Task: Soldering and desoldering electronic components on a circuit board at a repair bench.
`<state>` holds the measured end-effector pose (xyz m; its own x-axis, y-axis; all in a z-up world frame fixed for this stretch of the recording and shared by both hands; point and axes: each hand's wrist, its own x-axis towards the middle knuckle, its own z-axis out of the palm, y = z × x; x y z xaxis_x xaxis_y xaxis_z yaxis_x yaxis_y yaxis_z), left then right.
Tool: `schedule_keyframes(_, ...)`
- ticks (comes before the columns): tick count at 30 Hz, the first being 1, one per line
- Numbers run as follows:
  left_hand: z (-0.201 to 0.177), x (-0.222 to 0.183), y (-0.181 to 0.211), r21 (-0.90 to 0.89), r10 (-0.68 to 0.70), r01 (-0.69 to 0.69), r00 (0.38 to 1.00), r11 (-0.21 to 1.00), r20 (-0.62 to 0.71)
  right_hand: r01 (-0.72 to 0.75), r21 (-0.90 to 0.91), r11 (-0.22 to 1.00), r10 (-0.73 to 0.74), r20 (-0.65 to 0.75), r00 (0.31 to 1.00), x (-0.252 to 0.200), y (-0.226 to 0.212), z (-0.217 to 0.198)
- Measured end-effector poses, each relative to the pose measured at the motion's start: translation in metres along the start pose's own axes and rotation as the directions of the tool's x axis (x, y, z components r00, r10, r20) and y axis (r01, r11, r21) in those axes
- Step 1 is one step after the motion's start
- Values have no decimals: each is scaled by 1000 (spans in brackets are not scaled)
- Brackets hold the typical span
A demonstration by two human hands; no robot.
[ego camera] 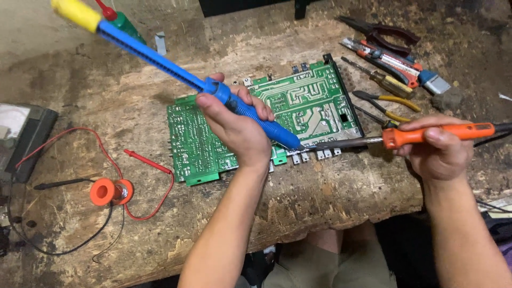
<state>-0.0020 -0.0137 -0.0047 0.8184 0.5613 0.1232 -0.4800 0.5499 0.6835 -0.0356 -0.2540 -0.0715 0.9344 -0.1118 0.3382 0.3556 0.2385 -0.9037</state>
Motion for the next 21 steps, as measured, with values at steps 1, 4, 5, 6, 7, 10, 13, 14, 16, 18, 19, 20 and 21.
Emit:
schedule_keyframes(1,1,1,4,-2,7,-7,1000,1000,0,4,3,1000,-4,5,1000,3,1,-4)
schedule_keyframes(4,0,1,17,-69,-31,29,999,997,-27,133,66,989,-139,96,986,5,1,-14)
schedule_keyframes(5,-2,3,23,-167,0,6,999,986,34,95,87,992,-93,-30,995,5,-1,-12)
schedule_keyframes(6,-2,4,29,-264,36,-10,995,964,93,62,114,992,-44,-155,987,6,-3,-11)
schedule_keyframes(7,0,0,40,-273,47,-17,993,962,105,80,117,990,-61,-154,986,4,-8,-7)
schedule_keyframes(10,-9,-25,60,-192,-41,54,997,980,72,105,110,988,-73,-259,963,-6,-26,2)
schedule_keyframes(13,-29,-68,74,-430,-573,787,617,442,540,64,123,990,-36,-216,976,-27,-52,4)
schedule_keyframes(14,-22,-81,91,458,-760,647,313,610,570,20,190,982,-10,-53,999,-36,-62,4)
schedule_keyframes(16,-31,-105,94,948,-938,-69,135,312,319,-33,250,968,6,109,994,-53,-82,17)
schedule_keyframes(18,-61,-129,67,836,-932,-423,-64,350,357,-81,25,996,76,172,982,-70,-104,46)
schedule_keyframes(19,-63,-133,66,837,-932,-420,-64,350,358,-84,23,996,79,173,982,-77,-105,45)
schedule_keyframes(20,-65,-137,65,845,-950,-442,-65,301,304,-97,-29,995,101,222,970,-83,-107,44)
schedule_keyframes(21,-66,-139,64,849,-966,-465,-62,250,251,-104,-79,991,122,271,955,-88,-108,43)
